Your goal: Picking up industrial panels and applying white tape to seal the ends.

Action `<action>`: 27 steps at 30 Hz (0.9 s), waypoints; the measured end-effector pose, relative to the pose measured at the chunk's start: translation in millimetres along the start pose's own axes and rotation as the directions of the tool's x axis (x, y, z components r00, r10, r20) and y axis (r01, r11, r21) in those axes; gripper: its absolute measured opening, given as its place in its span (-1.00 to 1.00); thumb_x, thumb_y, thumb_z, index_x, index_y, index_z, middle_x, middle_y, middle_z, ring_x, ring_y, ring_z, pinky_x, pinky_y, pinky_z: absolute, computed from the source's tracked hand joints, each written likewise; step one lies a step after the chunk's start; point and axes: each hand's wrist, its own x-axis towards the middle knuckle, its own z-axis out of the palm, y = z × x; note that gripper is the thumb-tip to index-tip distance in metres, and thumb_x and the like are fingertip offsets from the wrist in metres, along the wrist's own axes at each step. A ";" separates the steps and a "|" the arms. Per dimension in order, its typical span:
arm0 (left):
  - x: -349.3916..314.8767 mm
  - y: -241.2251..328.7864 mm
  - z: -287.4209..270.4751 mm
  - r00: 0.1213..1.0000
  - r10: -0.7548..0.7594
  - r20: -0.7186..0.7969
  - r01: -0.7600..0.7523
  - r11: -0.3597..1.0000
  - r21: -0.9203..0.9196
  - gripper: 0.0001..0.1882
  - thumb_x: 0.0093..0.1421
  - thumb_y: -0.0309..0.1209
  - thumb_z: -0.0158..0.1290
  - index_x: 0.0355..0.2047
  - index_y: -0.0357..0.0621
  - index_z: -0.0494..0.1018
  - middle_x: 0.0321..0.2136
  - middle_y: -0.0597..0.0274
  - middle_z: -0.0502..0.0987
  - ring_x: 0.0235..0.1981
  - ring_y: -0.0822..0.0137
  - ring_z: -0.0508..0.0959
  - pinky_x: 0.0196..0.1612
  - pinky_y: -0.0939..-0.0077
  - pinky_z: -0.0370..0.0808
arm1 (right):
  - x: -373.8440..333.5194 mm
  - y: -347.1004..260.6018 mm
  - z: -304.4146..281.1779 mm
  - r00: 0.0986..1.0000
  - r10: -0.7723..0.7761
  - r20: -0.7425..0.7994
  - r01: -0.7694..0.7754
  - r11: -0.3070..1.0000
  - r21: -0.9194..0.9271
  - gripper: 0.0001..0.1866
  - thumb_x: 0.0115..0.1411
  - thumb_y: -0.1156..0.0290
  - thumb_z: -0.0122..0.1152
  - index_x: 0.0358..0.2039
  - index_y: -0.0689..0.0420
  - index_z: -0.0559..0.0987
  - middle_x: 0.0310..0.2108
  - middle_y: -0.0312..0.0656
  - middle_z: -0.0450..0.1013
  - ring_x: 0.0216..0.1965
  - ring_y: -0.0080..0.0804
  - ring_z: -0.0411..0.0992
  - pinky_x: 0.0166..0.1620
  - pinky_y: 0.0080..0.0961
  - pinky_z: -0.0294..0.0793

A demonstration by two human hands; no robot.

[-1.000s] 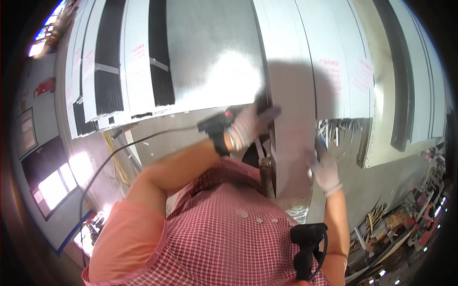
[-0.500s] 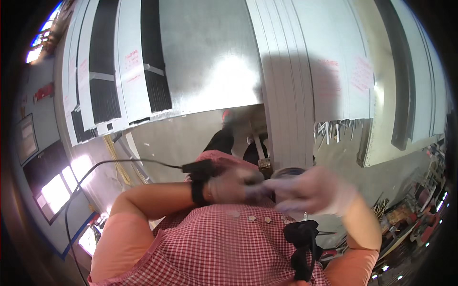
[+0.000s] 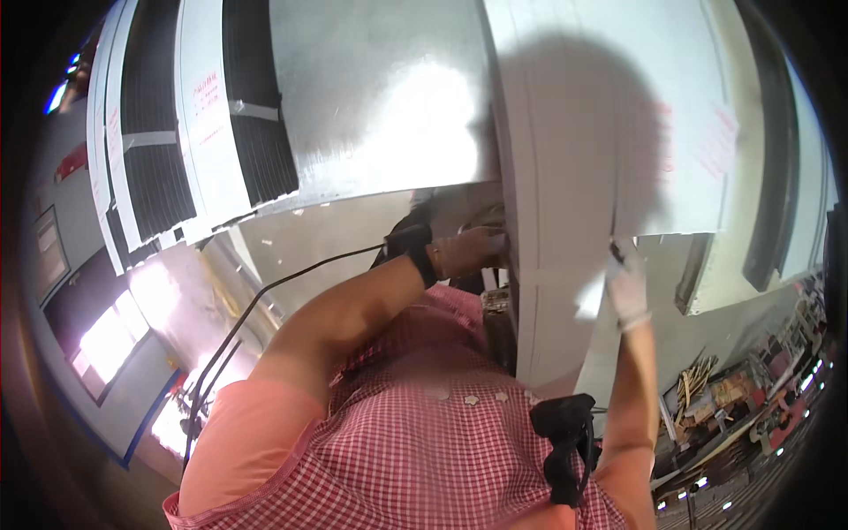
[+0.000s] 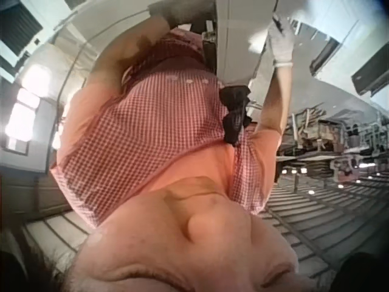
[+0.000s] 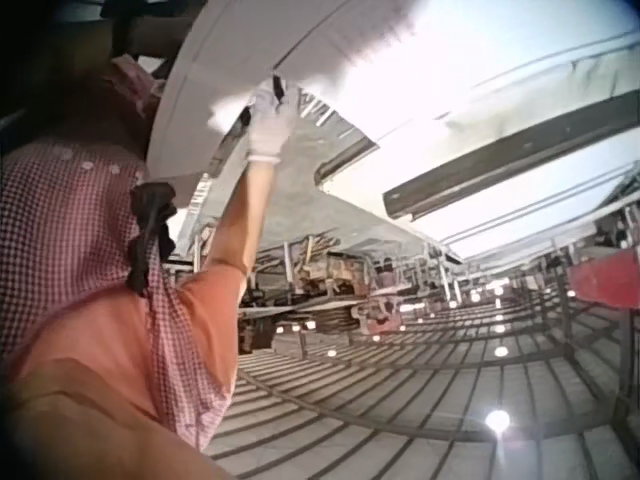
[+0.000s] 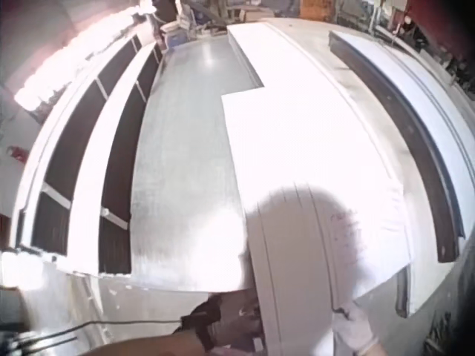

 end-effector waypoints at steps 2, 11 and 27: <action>0.5 33.8 -29.0 0.977 0.131 -0.171 -0.101 0.980 0.173 -0.65 0.34 -0.27 0.08 0.04 -0.20 0.52 -0.05 0.18 0.61 -0.07 0.44 0.59 0.01 0.45 0.56 | -42.6 -37.7 42.4 0.913 -0.259 -0.315 0.182 0.950 -0.253 -0.35 0.09 0.23 0.36 0.14 0.32 0.45 0.11 0.08 0.41 0.09 -0.17 0.43 0.10 -0.28 0.47; -53.3 159.6 -83.5 0.944 -0.103 -0.312 0.099 0.995 -0.028 -0.82 0.24 -0.36 0.20 -0.21 -0.17 0.57 -0.26 0.14 0.65 -0.23 0.33 0.65 -0.09 0.43 0.58 | -74.6 -39.1 98.4 0.728 -0.679 -0.091 0.315 0.450 -0.836 0.04 -0.07 0.03 0.49 0.36 0.15 0.21 0.36 0.42 -0.05 0.30 0.38 0.15 0.22 0.06 0.33; 11.7 243.3 -74.1 0.854 -0.505 -0.127 0.501 0.863 -0.068 -0.41 0.04 -0.11 0.32 -0.02 -0.21 0.45 -0.40 0.03 0.58 -0.41 0.17 0.61 -0.30 0.29 0.53 | -25.2 -70.8 -1.9 0.933 -0.358 0.027 0.256 0.611 -0.750 -0.71 0.25 0.29 0.05 -0.11 0.05 0.65 -0.30 0.07 0.57 -0.26 0.06 0.55 -0.20 -0.17 0.55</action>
